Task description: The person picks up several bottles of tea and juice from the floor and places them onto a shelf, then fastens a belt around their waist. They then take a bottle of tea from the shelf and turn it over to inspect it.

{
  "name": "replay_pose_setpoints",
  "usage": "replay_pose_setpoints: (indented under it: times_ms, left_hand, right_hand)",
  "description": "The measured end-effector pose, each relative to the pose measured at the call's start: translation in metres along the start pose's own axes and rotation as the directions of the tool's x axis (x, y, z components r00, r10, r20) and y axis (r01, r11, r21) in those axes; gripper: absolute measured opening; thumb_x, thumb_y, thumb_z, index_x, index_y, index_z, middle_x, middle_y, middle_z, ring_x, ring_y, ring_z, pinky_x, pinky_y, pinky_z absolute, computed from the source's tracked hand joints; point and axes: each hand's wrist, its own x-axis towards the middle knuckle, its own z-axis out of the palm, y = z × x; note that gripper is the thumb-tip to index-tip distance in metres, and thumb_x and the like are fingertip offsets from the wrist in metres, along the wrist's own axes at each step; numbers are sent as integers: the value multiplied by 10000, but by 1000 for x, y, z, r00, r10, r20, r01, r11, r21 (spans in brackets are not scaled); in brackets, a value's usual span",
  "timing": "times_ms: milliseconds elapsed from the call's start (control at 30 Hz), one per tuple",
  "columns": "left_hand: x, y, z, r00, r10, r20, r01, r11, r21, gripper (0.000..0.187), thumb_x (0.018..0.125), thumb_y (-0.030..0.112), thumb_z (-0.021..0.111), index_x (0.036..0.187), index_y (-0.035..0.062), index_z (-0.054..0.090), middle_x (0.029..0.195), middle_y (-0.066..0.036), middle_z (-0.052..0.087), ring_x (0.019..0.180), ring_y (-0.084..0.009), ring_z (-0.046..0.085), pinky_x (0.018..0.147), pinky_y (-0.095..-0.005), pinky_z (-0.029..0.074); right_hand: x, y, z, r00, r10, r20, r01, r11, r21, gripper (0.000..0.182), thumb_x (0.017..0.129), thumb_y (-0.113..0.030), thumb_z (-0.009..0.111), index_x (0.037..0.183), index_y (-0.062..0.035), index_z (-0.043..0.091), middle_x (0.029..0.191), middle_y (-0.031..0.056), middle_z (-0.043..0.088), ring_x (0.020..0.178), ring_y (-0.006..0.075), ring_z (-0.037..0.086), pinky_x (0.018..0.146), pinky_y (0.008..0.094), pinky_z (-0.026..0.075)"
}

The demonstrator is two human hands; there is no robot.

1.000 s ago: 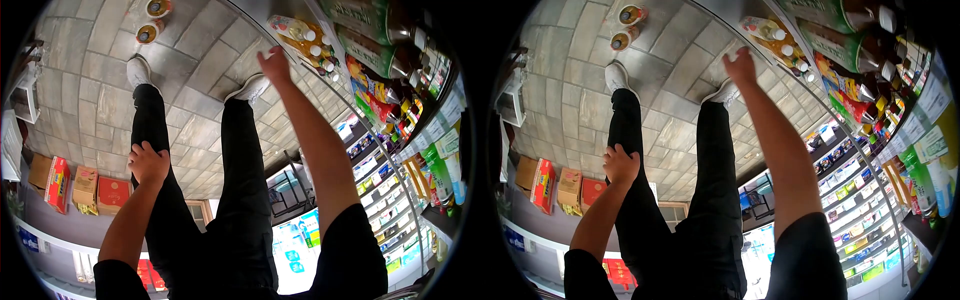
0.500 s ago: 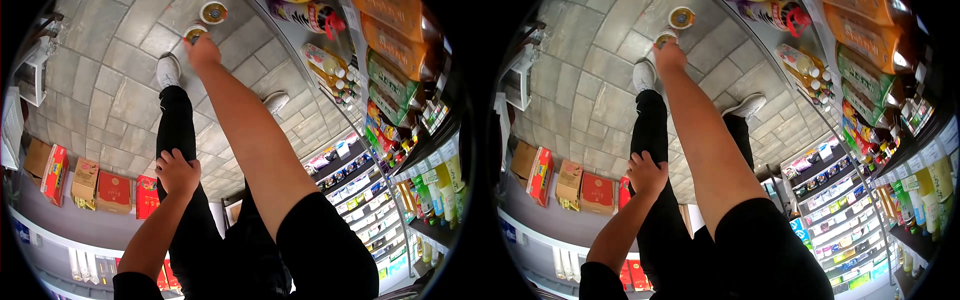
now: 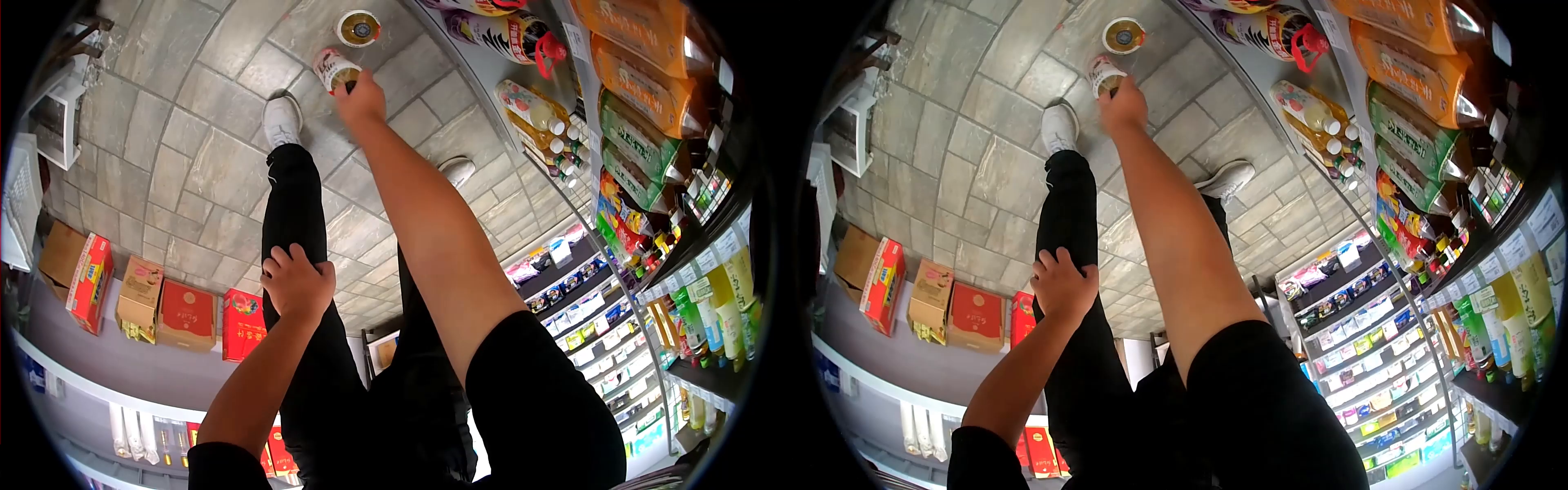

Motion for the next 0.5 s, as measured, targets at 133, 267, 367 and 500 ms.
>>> replay_pose_setpoints:
  times_ms: [133,267,367,500]
  left_hand:
    - [-7,15,11,1000,-7,-16,8,999,49,386,830,361,620,1024,33,557,1076,-175,526,978,-378,573,834,-521,486]
    - [-15,34,23,1000,-25,-5,26,992,121,399,832,369,616,1034,31,556,1088,-178,529,1008,-396,577,842,-523,493]
    - [-22,46,37,999,-14,-31,19,984,177,410,834,377,613,1045,30,556,1097,-179,530,1033,-404,577,857,-522,494]
    - [-27,60,47,999,-32,-1,32,974,226,433,846,395,600,1081,35,547,1119,-173,523,1068,-394,567,869,-525,488]
  right_hand:
    - [-27,41,-51,999,34,39,-36,999,40,430,872,-281,724,1130,4,534,1003,266,720,960,441,701,853,508,565]
    - [-40,100,-110,989,-144,20,144,989,28,397,838,-283,755,1063,-21,560,941,238,727,899,445,704,793,519,568]
    - [-46,139,-164,966,-260,-17,260,966,9,383,820,-315,788,1009,-52,583,904,217,729,859,422,714,738,496,576]
    - [-53,172,-238,965,-261,21,262,962,-75,394,825,-341,800,1001,-61,587,850,186,726,812,399,721,698,472,578]
